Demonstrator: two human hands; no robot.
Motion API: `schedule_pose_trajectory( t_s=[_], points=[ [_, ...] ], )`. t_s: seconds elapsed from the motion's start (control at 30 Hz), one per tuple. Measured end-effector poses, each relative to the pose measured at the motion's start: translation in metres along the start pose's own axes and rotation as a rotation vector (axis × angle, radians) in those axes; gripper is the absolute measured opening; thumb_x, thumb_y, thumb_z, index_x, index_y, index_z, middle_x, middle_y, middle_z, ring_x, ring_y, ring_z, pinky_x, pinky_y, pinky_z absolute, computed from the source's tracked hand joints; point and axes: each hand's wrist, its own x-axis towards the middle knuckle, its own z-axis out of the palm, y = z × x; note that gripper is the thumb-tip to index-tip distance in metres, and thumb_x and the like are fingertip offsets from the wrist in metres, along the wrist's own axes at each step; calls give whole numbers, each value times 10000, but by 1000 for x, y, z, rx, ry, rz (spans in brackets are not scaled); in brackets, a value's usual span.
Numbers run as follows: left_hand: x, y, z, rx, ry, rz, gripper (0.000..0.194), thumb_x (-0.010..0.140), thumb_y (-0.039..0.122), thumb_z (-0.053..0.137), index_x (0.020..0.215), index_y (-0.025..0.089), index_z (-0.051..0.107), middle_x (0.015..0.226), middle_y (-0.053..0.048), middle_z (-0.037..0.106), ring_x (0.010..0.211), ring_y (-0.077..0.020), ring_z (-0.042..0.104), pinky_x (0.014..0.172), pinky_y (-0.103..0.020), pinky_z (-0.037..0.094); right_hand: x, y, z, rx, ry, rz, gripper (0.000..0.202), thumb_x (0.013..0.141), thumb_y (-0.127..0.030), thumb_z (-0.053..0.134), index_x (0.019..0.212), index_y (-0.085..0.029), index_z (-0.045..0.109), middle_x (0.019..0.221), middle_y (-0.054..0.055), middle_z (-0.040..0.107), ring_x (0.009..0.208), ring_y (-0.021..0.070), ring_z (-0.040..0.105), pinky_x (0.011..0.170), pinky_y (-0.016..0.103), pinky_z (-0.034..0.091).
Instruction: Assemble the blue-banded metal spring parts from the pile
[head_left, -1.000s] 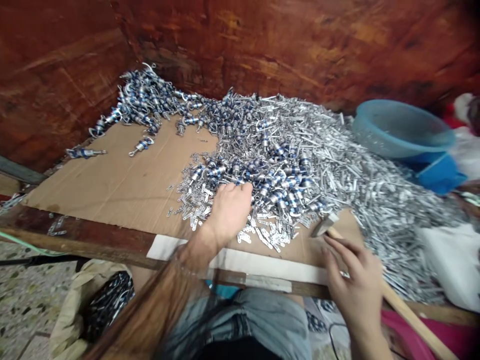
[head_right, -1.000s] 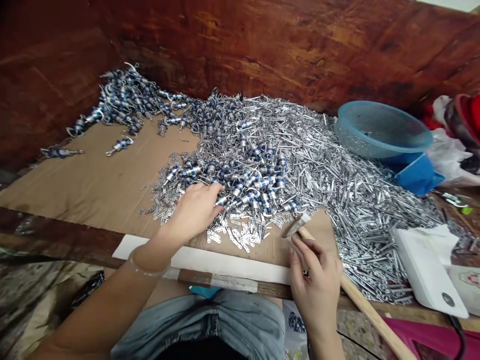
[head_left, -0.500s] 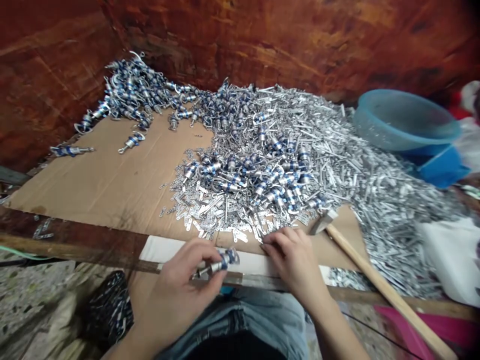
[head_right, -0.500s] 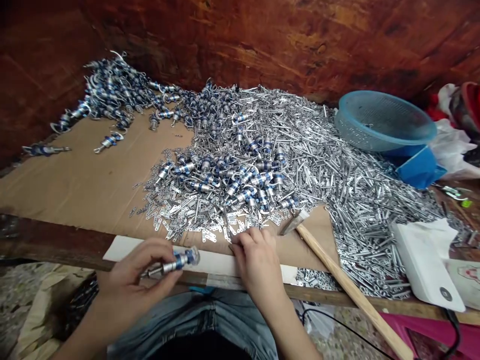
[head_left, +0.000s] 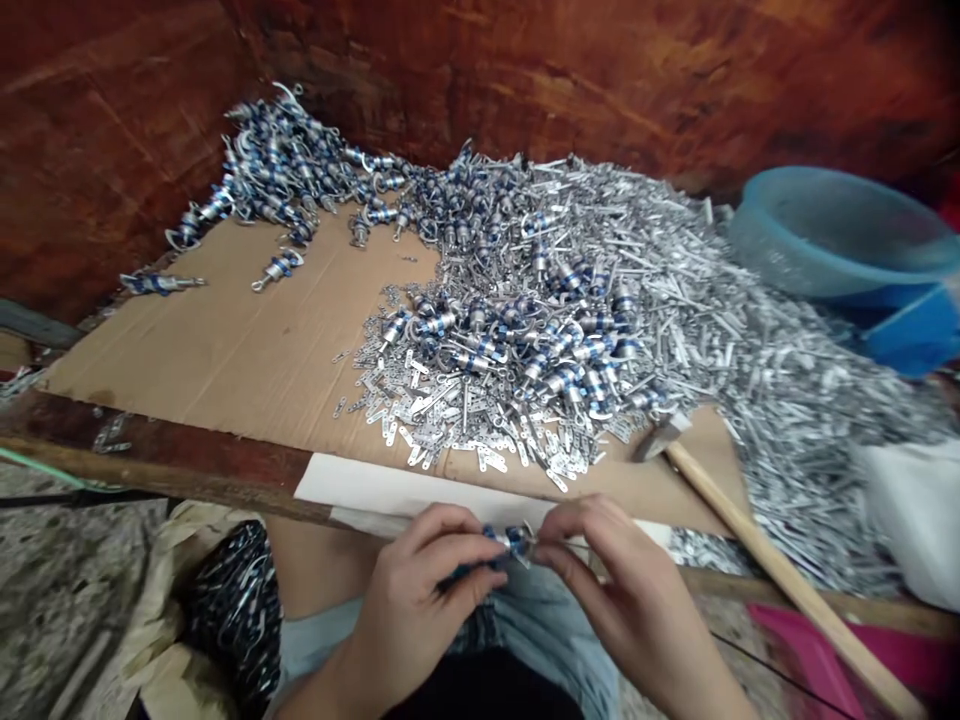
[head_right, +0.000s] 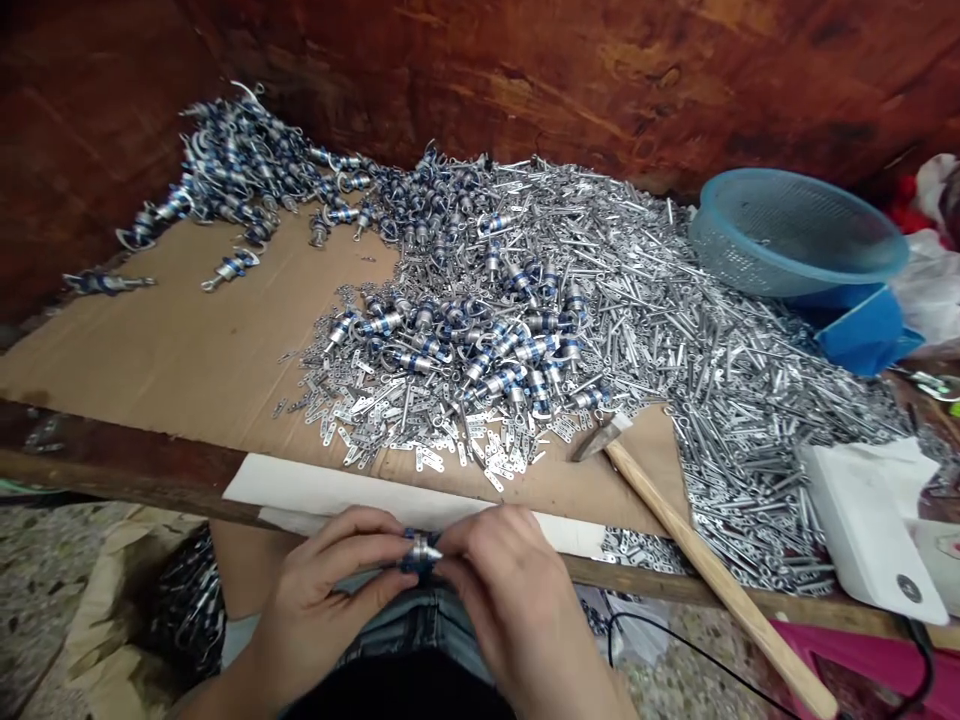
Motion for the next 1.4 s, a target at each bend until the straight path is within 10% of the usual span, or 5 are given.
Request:
schedule_pose_trajectory(
  t_s=[0.2,0.4,0.7,1.4],
  points=[
    [2,11,-5,42,-65,101,155,820,148,614,959,181,672,879,-48,657,787,-127,647,705,-187,543,-9,-15,-10,-22,-107,-291,176,866,-61,439,897,-208,531,785,-2,628,732,121,554,678,238,469],
    [1,17,-6,-81,-37,-39,114,778,127,650,850,204,694,826,-21,633,733,-109,633,647,-177,529,-19,1,-14,104,-105,-161,226,829,-259,604,1030,-223,509,937,51,587,894,172,561,731,273,492],
    [2,20,-1,-127,-29,-93,172,762,84,653,871,210,697,780,-2,598,701,-92,604,619,-174,508,-20,-7,-1,0,136,-61,72,785,-144,621,814,-209,622,750,8,603,737,153,558,644,287,443],
    [-14,14,9,-111,-157,-168,97,782,114,616,811,191,666,755,-7,567,717,-114,573,646,-207,479,-36,-9,13,-106,-7,-50,152,813,-43,467,852,-182,513,758,15,582,703,151,493,636,286,364]
  ],
)
